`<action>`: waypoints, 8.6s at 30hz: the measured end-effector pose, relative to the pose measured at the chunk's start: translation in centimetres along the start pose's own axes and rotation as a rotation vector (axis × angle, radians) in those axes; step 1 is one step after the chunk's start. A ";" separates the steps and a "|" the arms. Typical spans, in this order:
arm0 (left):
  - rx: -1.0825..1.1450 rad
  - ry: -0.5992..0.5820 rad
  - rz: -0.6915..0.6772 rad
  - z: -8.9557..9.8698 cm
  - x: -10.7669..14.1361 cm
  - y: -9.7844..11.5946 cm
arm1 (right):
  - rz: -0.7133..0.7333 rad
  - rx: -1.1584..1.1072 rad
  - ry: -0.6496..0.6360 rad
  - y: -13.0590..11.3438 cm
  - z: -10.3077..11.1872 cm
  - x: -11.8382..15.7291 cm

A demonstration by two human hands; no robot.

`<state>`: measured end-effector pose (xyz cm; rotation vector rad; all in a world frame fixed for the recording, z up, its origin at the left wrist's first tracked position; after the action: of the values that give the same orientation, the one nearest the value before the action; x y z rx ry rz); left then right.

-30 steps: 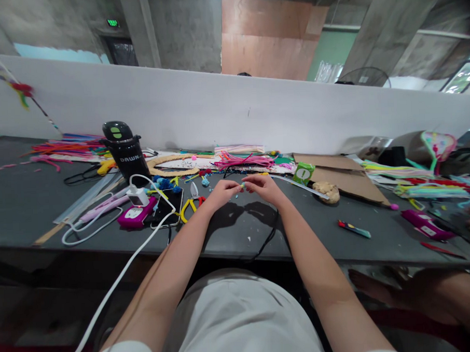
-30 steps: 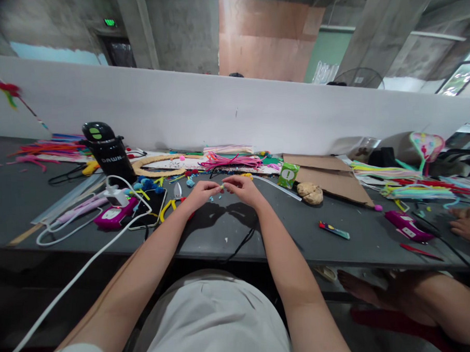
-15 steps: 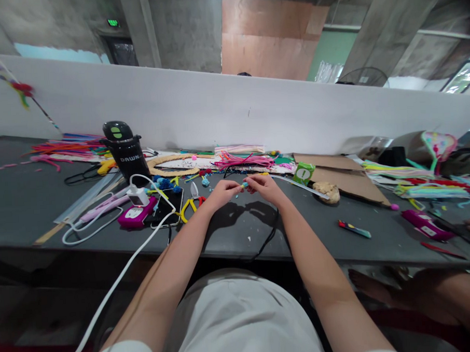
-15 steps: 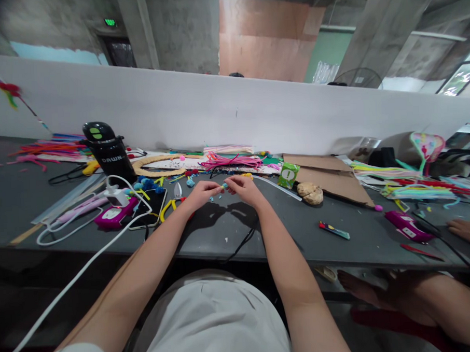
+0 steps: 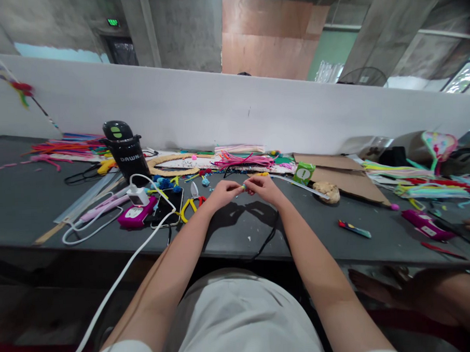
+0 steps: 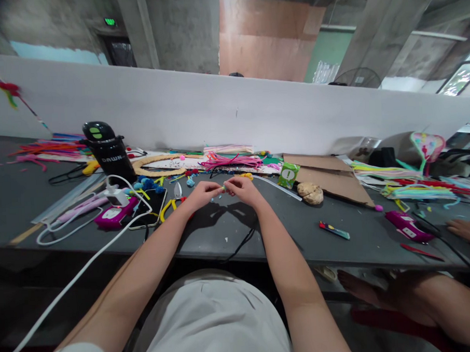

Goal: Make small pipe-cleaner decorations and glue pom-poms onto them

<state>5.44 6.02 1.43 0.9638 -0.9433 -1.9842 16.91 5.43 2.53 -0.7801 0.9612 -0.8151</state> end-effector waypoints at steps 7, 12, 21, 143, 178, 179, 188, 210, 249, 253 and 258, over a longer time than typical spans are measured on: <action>-0.032 -0.010 0.011 -0.3 -0.1 -0.4 | 0.008 0.044 -0.004 0.0 -0.1 0.0; -0.025 -0.013 0.010 -0.3 0.0 -0.1 | -0.031 0.028 0.012 0.1 0.1 0.0; -0.036 -0.011 -0.003 -0.3 0.0 0.2 | -0.029 0.081 -0.018 0.7 -0.4 -0.1; -0.045 0.058 -0.032 0.2 -0.3 -0.7 | -0.244 -0.149 0.146 3.6 0.8 -0.1; -0.054 0.093 0.011 0.7 -0.2 -0.6 | -0.181 -0.131 0.161 3.0 0.5 -0.1; -0.056 0.099 0.010 0.8 -0.2 -0.7 | -0.211 -0.150 0.168 3.2 0.5 -0.1; -0.069 0.140 -0.014 1.2 -0.3 -0.6 | -0.181 -0.130 0.153 2.7 0.4 0.0; -0.181 0.136 0.009 1.3 -0.4 -0.9 | -0.133 -0.119 0.167 2.3 0.7 -0.1; -0.197 0.258 0.094 2.7 -0.3 -1.7 | -0.161 -0.087 0.266 3.2 2.1 -0.1; -0.202 0.277 0.121 3.0 -0.1 -1.7 | -0.135 -0.108 0.213 3.2 1.5 -0.3; -0.220 0.278 0.126 3.1 -0.1 -1.8 | -0.155 -0.155 0.126 3.5 0.2 -0.3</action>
<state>2.35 7.80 1.37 0.9971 -0.6039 -1.7508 17.86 7.37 -0.25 -0.9550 1.0955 -0.9400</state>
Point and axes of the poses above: each hand's wrist, its own x-axis away from the middle knuckle, its own z-axis out of the back of the hand, y = z × x, the point moved 10 cm from there along -x, towards the middle knuckle, and after that the axes turned 2 degrees about z, right-handed, at the moved point
